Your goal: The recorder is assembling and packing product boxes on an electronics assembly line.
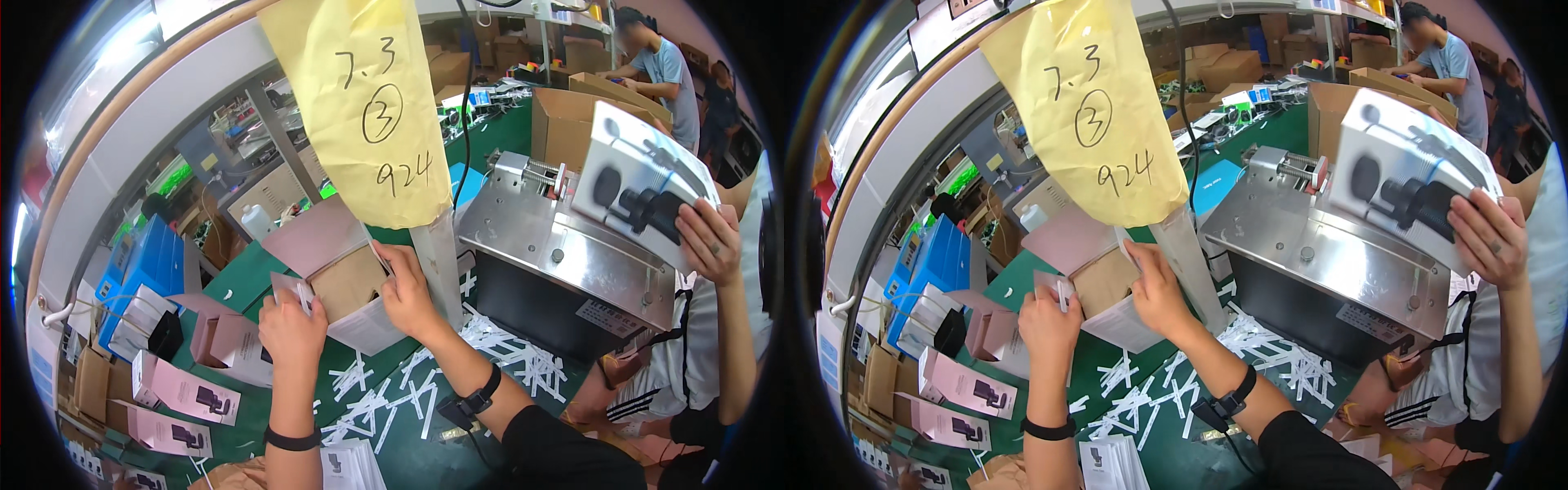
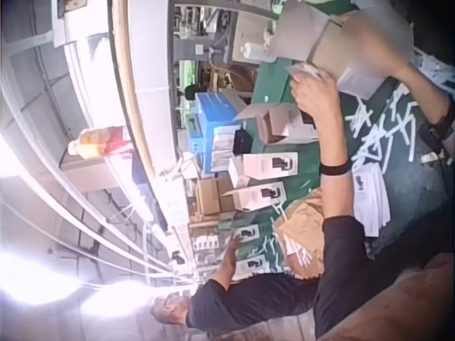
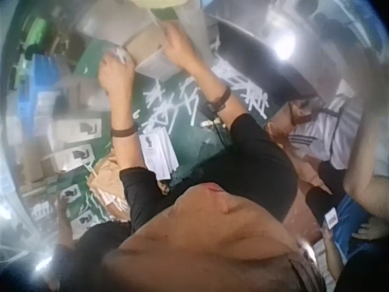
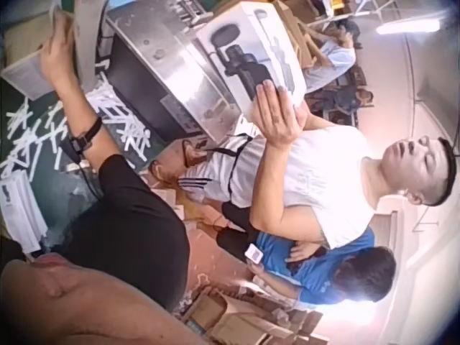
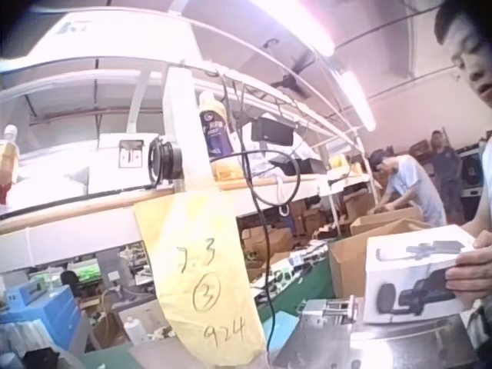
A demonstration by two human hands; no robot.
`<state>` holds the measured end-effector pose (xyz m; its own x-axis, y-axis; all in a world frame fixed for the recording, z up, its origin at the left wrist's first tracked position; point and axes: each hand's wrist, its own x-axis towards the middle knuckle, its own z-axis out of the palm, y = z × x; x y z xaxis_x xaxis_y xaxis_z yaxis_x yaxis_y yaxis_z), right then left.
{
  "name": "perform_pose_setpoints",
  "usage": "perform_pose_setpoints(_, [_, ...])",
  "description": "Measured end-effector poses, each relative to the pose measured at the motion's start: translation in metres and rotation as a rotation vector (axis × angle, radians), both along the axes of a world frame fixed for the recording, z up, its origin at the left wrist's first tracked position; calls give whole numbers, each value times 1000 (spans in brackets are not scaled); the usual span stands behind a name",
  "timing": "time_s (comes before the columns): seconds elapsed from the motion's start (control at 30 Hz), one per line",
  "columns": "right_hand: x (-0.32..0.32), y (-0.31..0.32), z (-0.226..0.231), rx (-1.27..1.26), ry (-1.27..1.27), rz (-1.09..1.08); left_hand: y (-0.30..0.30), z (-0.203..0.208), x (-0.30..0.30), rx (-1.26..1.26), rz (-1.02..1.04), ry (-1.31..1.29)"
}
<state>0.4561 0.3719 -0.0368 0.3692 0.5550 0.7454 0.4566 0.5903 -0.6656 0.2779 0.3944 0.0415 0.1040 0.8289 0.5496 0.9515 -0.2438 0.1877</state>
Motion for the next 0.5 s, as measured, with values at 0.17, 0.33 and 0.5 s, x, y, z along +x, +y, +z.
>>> perform_pose_setpoints(0.17, [-19, 0, 9, 13, 175, 97, 8, 1, -16, 78, -116, -76])
perform_pose_setpoints(0.33, [-51, -1, 22, 6, 279, 227, 2, 25, -43, 101, -40, -23])
perform_pose_setpoints(0.5, [-65, 5, 1, -69, -132, 187, -8, 4, -61, -129, -72, 144])
